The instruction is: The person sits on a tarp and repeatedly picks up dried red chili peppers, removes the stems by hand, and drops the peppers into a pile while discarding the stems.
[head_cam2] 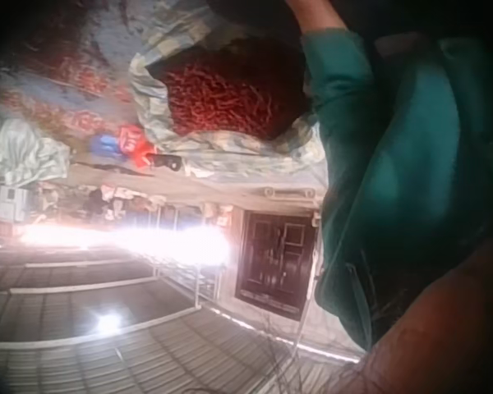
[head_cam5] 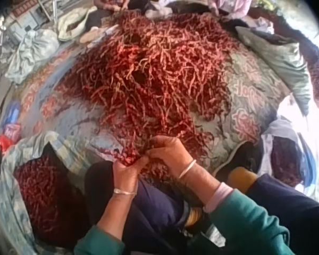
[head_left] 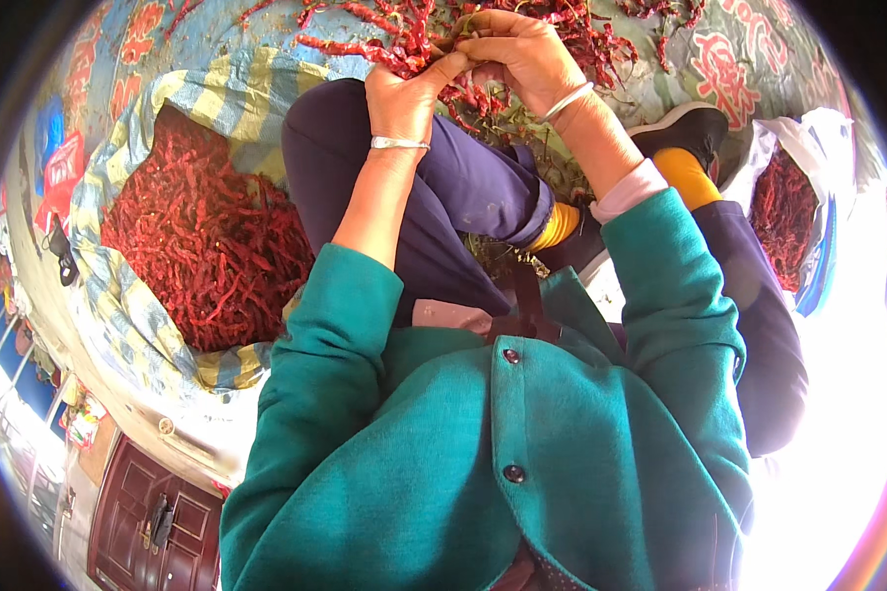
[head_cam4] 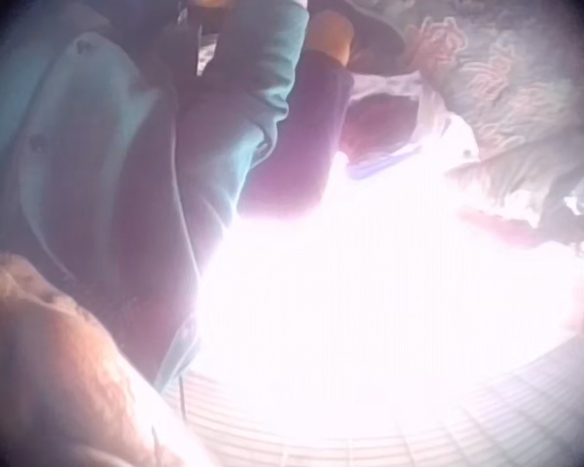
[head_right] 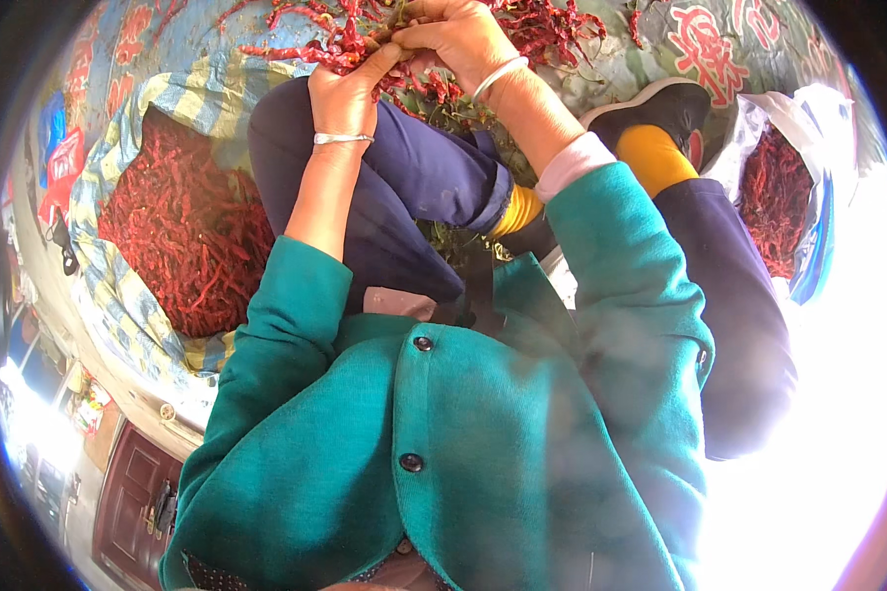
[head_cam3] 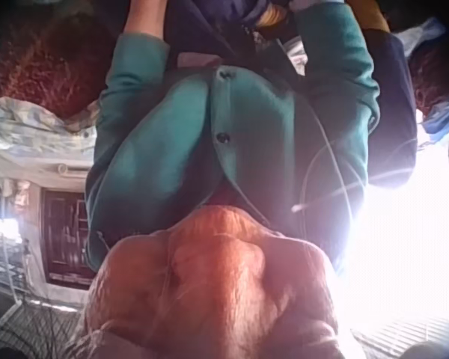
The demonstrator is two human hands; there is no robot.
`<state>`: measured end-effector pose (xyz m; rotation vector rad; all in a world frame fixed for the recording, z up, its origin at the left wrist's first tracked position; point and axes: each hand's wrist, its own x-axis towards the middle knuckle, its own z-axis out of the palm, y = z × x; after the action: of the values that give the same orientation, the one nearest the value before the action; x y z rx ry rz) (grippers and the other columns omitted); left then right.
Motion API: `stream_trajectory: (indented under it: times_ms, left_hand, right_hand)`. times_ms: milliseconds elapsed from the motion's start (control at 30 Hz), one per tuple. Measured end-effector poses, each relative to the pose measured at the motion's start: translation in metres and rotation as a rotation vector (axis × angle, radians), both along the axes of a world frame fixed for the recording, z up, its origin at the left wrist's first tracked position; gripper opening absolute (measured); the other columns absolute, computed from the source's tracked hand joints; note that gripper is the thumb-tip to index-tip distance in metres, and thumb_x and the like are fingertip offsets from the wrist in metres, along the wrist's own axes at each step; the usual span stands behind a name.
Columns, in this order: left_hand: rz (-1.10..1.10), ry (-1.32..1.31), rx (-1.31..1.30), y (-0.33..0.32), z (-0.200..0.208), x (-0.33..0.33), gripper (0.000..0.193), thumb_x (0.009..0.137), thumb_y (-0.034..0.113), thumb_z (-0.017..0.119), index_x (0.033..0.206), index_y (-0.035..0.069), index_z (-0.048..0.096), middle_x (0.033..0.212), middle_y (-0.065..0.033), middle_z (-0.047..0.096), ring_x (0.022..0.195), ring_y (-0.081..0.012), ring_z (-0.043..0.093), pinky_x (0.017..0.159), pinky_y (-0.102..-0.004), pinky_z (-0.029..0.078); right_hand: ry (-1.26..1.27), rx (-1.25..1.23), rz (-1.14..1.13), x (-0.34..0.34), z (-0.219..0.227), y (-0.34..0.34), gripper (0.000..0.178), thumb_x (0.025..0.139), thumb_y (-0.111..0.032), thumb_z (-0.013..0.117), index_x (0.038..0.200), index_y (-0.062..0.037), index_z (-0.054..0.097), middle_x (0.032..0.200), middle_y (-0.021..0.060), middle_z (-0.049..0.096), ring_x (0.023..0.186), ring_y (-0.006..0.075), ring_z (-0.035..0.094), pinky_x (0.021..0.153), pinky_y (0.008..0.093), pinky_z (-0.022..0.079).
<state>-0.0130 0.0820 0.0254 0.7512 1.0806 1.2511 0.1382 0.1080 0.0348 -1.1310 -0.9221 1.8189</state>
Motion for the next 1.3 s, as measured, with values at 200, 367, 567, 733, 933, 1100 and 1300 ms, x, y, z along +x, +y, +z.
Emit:
stream_trajectory:
  times_ms: [200, 367, 567, 733, 933, 1100, 1300]
  left_hand:
    - [-0.112, 0.213, -0.012, -0.002, 0.005, -0.005, 0.017, 0.068, 0.0, 0.071, 0.083, -0.001, 0.064, 0.069, -0.0029, 0.062, 0.056, -0.0095, 0.056, 0.051, -0.0228, 0.045]
    - [-0.106, 0.224, -0.197, -0.002, -0.001, -0.009, 0.012, 0.067, 0.002, 0.071, 0.073, 0.001, 0.061, 0.057, -0.0016, 0.057, 0.044, -0.008, 0.049, 0.041, -0.0222, 0.036]
    - [0.042, -0.106, -0.186, 0.005, 0.004, -0.015, 0.013, 0.075, 0.001, 0.067, 0.086, 0.001, 0.059, 0.074, -0.0072, 0.061, 0.062, -0.0169, 0.058, 0.051, -0.0288, 0.045]
    - [0.124, -0.156, -0.184, 0.009, 0.001, -0.016, 0.017, 0.072, -0.002, 0.069, 0.084, 0.003, 0.058, 0.074, -0.0062, 0.06, 0.06, -0.0158, 0.055, 0.05, -0.0289, 0.044]
    - [0.249, -0.299, -0.168, 0.012, -0.001, -0.018, 0.012, 0.077, 0.006, 0.067, 0.08, 0.001, 0.057, 0.069, -0.0074, 0.059, 0.054, -0.0171, 0.055, 0.048, -0.0296, 0.043]
    - [0.12, -0.118, -0.087, 0.008, 0.0, -0.01, 0.019, 0.079, 0.007, 0.066, 0.093, -0.003, 0.059, 0.088, -0.0151, 0.064, 0.075, -0.0214, 0.063, 0.062, -0.028, 0.048]
    - [-0.067, -0.094, 0.013, -0.001, 0.007, -0.002, 0.013, 0.073, 0.0, 0.069, 0.083, -0.004, 0.063, 0.073, -0.0072, 0.064, 0.061, -0.0132, 0.059, 0.056, -0.0254, 0.047]
  right_hand:
    - [-0.503, 0.315, 0.047, 0.001, 0.0, -0.008, 0.017, 0.075, -0.009, 0.064, 0.093, -0.0071, 0.065, 0.076, 0.0066, 0.061, 0.066, 0.0143, 0.062, 0.059, 0.0267, 0.049]
    - [-1.209, 1.015, -0.037, 0.015, -0.01, 0.005, 0.01, 0.071, -0.007, 0.061, 0.08, -0.0086, 0.065, 0.084, 0.0087, 0.061, 0.074, 0.0236, 0.06, 0.061, 0.0333, 0.05]
    - [-0.996, 1.191, 0.33, 0.044, -0.029, 0.048, 0.026, 0.069, -0.004, 0.054, 0.094, -0.0025, 0.062, 0.086, 0.0161, 0.059, 0.085, 0.0288, 0.056, 0.071, 0.0359, 0.048]
    - [-1.54, 0.909, 0.422, -0.011, -0.03, 0.07, 0.021, 0.073, -0.014, 0.054, 0.091, -0.0043, 0.059, 0.088, 0.0132, 0.062, 0.083, 0.0274, 0.061, 0.069, 0.0377, 0.05]
    - [-1.654, 0.632, 0.706, -0.011, -0.03, 0.088, 0.026, 0.076, -0.016, 0.054, 0.101, -0.0067, 0.058, 0.088, 0.0151, 0.065, 0.08, 0.0271, 0.064, 0.065, 0.0364, 0.051]
    - [-0.817, 0.36, 0.22, 0.004, 0.034, 0.047, 0.017, 0.08, -0.006, 0.055, 0.094, 0.0006, 0.06, 0.075, 0.0118, 0.063, 0.065, 0.0211, 0.063, 0.051, 0.0316, 0.05]
    - [-0.443, 0.247, 0.157, -0.009, 0.041, 0.02, 0.019, 0.077, -0.007, 0.06, 0.094, 0.0022, 0.061, 0.073, 0.0132, 0.063, 0.061, 0.0199, 0.06, 0.053, 0.0296, 0.049]
